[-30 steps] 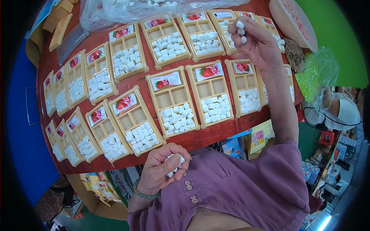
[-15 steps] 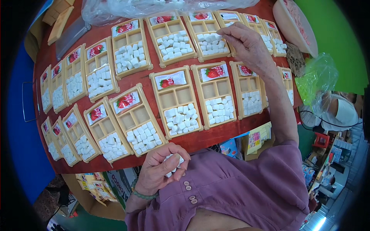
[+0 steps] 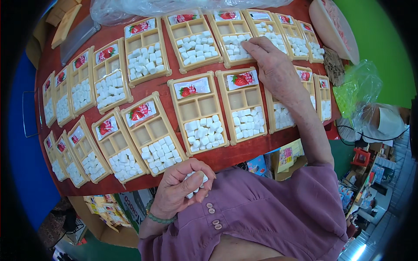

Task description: Sorting small white parts into wooden trays and preparing clear plastic packaging containers.

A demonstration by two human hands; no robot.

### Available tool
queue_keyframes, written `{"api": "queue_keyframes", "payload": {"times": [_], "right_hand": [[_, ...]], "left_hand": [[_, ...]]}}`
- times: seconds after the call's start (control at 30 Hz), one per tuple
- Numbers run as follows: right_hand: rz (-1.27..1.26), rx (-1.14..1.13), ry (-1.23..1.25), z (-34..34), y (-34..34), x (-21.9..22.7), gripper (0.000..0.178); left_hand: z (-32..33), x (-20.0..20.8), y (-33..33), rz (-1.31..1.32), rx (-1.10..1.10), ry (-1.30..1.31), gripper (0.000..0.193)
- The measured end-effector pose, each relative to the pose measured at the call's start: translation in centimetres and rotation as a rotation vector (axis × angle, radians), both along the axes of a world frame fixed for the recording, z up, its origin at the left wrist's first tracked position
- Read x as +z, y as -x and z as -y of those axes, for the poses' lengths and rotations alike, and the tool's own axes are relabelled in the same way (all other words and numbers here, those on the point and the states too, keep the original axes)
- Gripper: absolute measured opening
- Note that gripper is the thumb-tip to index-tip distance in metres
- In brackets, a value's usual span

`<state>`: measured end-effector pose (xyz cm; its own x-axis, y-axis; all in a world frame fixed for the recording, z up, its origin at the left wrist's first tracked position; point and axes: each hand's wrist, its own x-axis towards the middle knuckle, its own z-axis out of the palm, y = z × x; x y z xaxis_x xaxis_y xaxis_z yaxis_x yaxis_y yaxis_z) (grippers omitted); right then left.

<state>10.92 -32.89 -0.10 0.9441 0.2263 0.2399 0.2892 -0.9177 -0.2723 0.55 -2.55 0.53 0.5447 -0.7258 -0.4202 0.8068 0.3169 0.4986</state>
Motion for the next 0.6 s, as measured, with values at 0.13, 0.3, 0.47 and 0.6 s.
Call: {"api": "queue_keyframes", "payload": {"times": [0.13,0.3,0.47,0.6], "right_hand": [[-0.017,0.0,0.002,0.0,0.0,0.6,0.038],[-0.018,0.0,-0.031,-0.9,-0.2,1.4,0.037],[-0.076,0.007,-0.006,-1.2,-0.8,0.9,0.038],[-0.071,-0.001,0.005,-1.1,-0.9,0.7,0.037]], "left_hand": [[0.0,0.0,0.0,0.021,-0.001,0.003,0.035],[-0.3,-0.1,0.2,0.012,0.002,0.002,0.036],[-0.3,-0.3,0.1,0.003,0.004,0.001,0.036],[-0.4,-0.2,0.0,-0.008,0.008,-0.005,0.036]]}}
